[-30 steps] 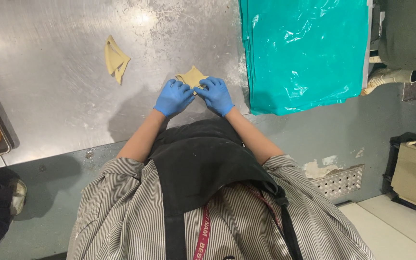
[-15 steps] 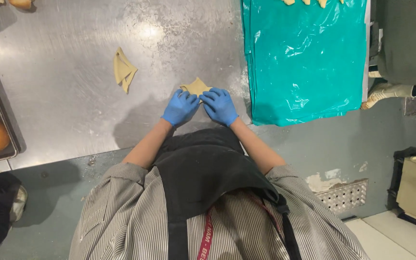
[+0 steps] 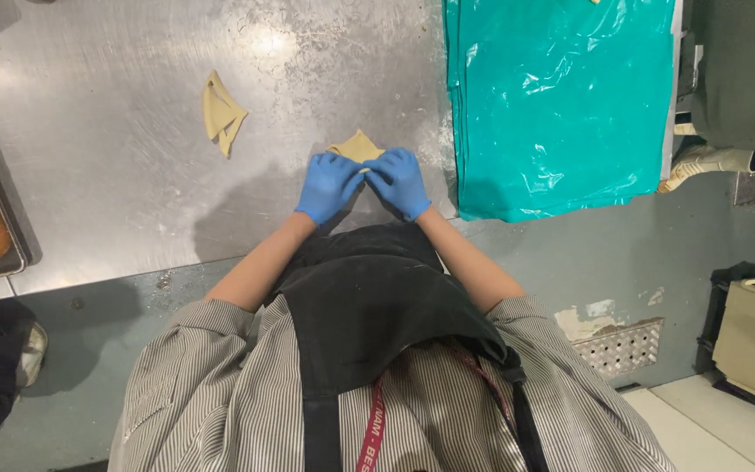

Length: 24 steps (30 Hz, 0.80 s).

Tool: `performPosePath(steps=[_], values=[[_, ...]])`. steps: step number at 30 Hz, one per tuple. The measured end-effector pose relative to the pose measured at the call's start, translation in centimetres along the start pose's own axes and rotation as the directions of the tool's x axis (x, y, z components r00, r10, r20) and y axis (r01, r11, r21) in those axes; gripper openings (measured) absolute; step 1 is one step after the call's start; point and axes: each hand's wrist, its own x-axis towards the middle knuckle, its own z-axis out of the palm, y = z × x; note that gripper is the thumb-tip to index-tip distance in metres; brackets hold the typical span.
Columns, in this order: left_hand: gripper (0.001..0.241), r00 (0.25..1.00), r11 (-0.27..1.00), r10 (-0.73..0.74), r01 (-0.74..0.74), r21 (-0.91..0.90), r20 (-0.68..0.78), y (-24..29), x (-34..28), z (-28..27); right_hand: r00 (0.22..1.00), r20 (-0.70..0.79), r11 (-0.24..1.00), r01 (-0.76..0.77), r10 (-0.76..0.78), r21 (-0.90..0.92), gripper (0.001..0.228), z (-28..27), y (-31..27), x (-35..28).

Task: Fold pre-cut pieces of dough into specific geometric shapes on a prep table.

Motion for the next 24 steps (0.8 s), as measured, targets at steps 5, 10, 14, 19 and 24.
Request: performPosePath(steps=[5,10,14,19,24], values=[[0.017,0.97,0.961,-0.231,0.24,-0.141,0.076,-2.2,3.3,0.6,0.969,0.047,0.96,-0.245,0.241,0.136,0.015,-0.1,0.7,3.4],[0.013,0.943,0.934,-0.329,0.334,-0.13,0.059,-4.8,4.8,2.5,0.954,0.032,0.939,-0.298,0.297,0.174,0.015,1.5,2.2,4.2],[0.014,0.908,0.897,-0.406,0.417,-0.146,0.098,-5.4,5.1,3.0,0.882,0.081,0.85,-0.469,0.464,0.242,0.021,2.3,2.9,4.1],[0.011,0.955,0.956,-0.287,0.291,-0.045,0.077,-4.6,4.7,1.9,0.863,0.047,0.826,-0.497,0.503,0.265,0.021,2.0,2.3,3.9],[0.035,0.99,0.99,-0.052,0.034,0.14,0.128,-3.2,3.6,0.6,0.936,-0.018,0.933,-0.348,0.351,0.095,0.019,1.4,1.9,2.9]])
